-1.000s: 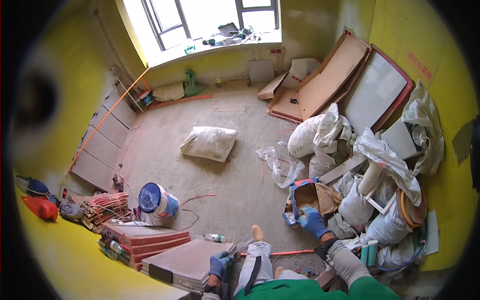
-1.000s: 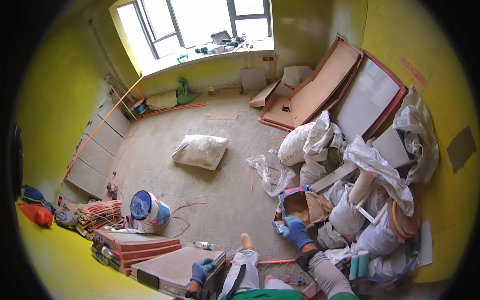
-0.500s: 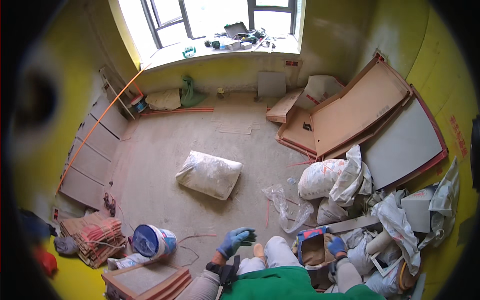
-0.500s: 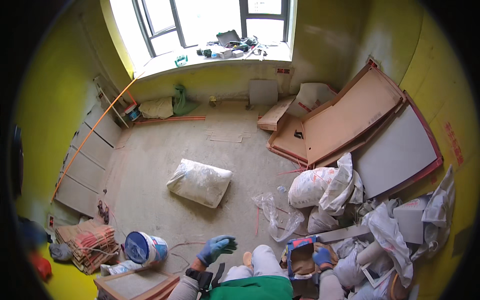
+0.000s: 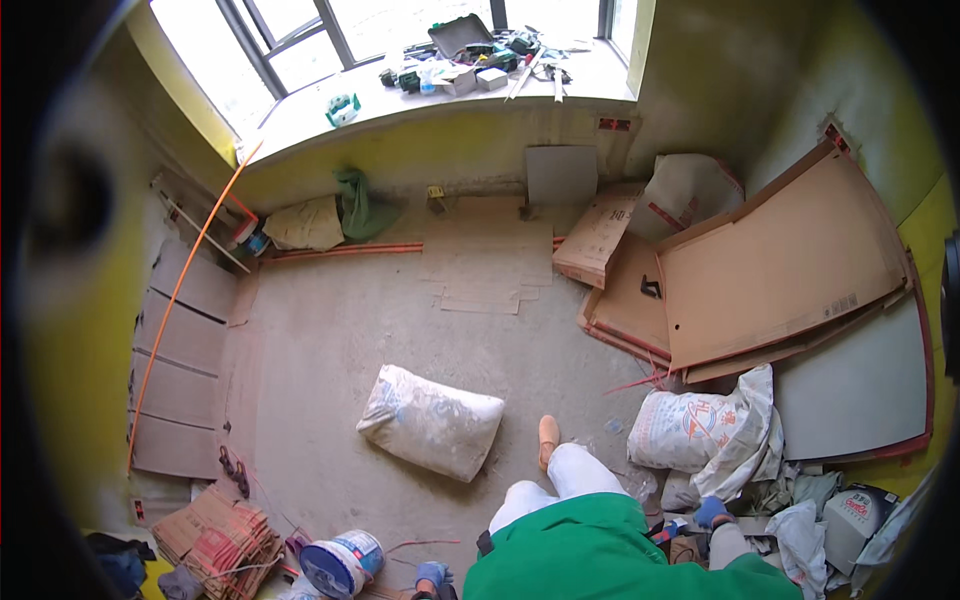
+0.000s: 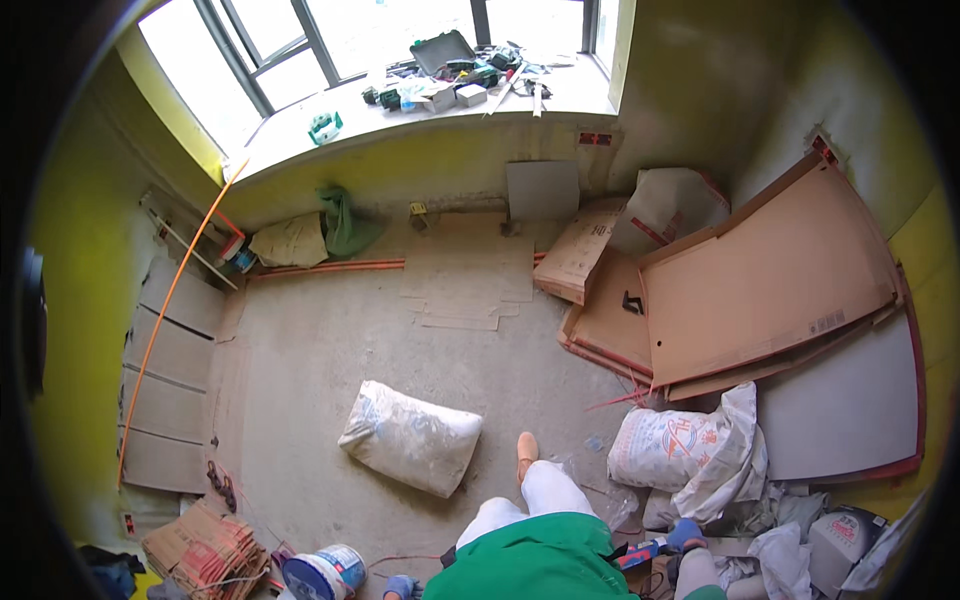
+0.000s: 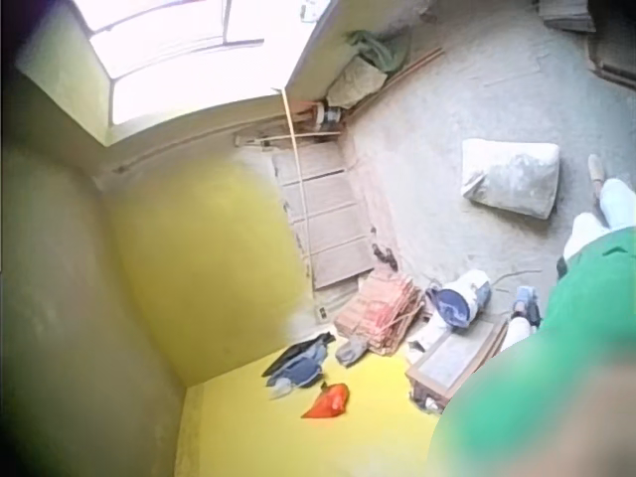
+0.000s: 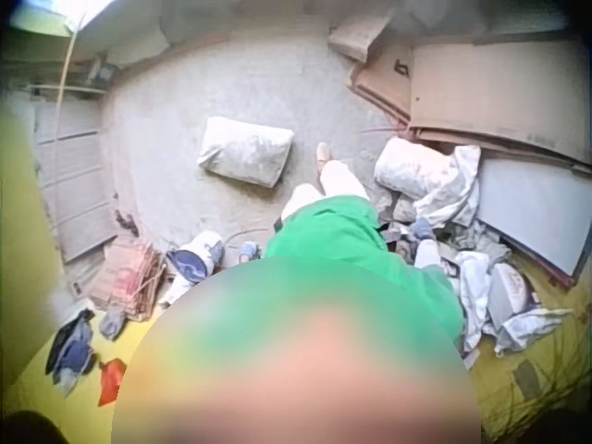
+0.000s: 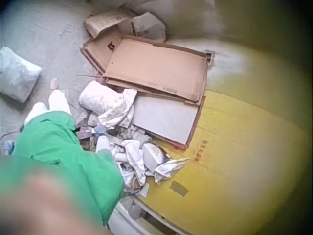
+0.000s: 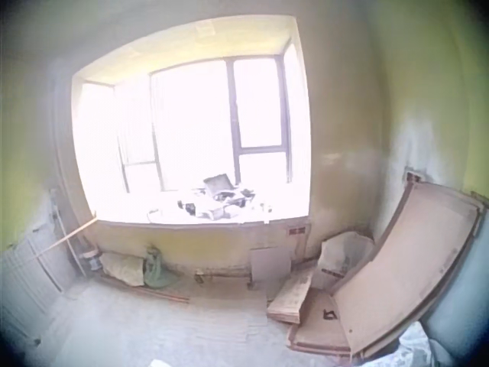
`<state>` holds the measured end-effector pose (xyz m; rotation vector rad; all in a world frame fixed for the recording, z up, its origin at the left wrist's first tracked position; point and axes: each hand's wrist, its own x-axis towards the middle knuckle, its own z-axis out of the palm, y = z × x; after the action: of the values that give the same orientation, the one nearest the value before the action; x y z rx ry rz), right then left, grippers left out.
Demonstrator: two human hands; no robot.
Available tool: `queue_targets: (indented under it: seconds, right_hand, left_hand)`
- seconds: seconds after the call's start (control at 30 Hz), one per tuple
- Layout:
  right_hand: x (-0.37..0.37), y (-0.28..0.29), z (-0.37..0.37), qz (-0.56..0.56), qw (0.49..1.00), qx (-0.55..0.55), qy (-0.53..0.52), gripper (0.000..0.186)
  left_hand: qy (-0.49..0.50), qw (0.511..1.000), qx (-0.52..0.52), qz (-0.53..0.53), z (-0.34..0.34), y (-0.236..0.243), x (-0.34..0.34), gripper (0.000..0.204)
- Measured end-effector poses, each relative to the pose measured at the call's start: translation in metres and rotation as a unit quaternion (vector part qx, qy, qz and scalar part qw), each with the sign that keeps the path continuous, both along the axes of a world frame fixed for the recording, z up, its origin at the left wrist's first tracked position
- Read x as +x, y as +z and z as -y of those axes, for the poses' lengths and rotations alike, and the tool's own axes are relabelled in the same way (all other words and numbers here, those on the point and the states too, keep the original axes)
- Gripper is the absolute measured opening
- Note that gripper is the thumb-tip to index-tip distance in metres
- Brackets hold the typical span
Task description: Applying mortar and fixing tiles to a corner wall using a laser level for alignment.
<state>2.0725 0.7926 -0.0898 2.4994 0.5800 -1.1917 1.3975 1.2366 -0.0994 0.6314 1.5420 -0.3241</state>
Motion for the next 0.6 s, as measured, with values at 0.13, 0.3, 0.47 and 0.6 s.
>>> queue_targets:
  seconds: [0.13, 0.3, 0.47, 0.6]
  right_hand:
    - [0.172, 0.067, -0.292, 0.086, 0.944, 0.316, 0.051, 0.026]
    - [0.282, 0.188, -0.635, 0.143, 0.868, 0.459, 0.123, 0.022]
    - [0.317, 0.196, -0.883, 0.118, 0.882, 0.429, 0.153, 0.025]
    - [0.349, 0.192, -0.994, 0.079, 0.908, 0.367, 0.184, 0.032]
  left_hand:
    - [-0.003, 0.996, 0.073, -0.043, -0.126, 0.019, 0.141, 0.025]
    - [0.006, 0.985, 0.17, 0.04, -0.282, 0.022, 0.248, 0.022]
    - [-0.008, 0.995, 0.101, -0.016, -0.418, -0.031, 0.294, 0.021]
    - [-0.022, 0.996, 0.091, -0.008, -0.541, -0.032, 0.358, 0.022]
